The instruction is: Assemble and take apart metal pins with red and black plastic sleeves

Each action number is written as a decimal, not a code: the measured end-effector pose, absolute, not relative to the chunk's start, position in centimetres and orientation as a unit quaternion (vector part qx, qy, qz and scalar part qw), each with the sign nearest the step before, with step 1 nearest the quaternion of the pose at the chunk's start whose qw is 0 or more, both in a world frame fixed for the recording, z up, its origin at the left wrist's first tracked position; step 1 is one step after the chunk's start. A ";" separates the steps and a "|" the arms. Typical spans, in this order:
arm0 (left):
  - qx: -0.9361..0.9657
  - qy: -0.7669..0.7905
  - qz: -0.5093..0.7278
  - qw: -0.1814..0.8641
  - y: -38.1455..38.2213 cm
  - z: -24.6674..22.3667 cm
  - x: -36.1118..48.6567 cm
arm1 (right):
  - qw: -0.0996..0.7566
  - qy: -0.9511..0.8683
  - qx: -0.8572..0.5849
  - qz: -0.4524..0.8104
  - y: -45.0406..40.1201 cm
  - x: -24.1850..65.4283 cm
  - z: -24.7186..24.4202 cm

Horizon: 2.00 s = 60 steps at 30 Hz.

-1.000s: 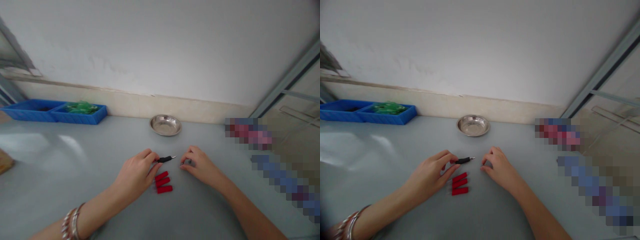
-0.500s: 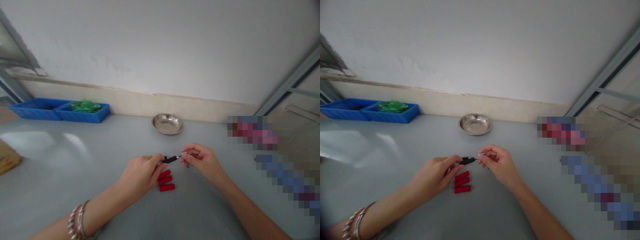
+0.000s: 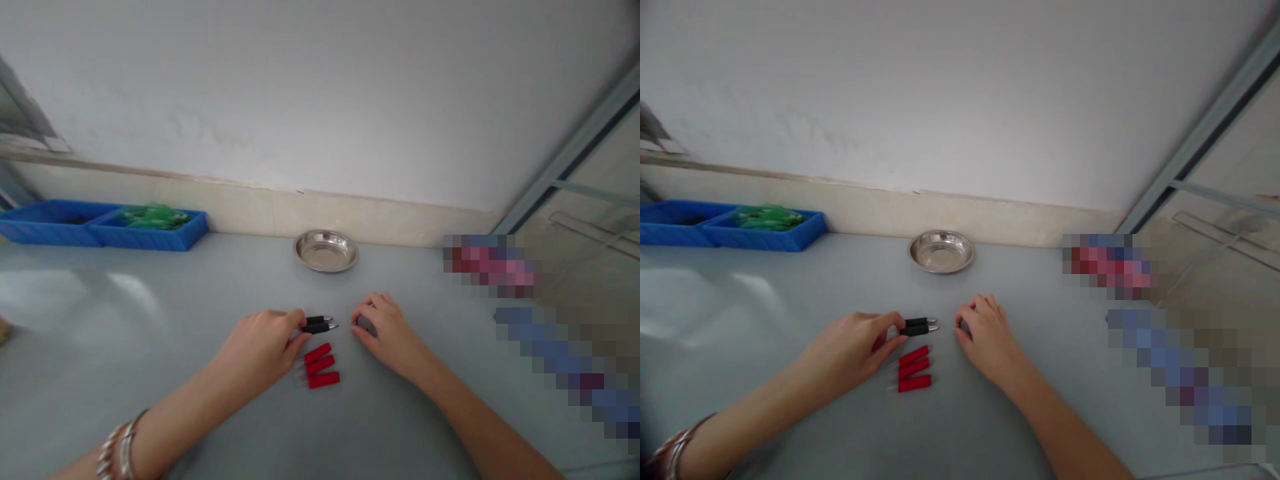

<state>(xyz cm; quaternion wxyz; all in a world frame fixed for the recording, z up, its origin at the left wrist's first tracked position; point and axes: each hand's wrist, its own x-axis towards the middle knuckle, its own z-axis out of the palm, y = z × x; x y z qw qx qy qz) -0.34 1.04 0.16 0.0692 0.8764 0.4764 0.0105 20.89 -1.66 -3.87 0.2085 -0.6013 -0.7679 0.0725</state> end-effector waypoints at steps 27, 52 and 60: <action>0.919 0.371 0.128 0.043 0.3 -0.8 -0.3 | 0.361 -0.775 -0.492 0.162 -2.4 19.9 -2.3; 0.917 0.359 0.155 0.072 0.1 -1.1 -0.3 | 0.339 -0.777 -0.513 0.134 -2.6 19.9 -2.2; 0.922 0.354 0.143 0.068 0.2 -0.6 -0.1 | 0.325 -0.766 -0.536 0.144 -2.9 19.5 -1.9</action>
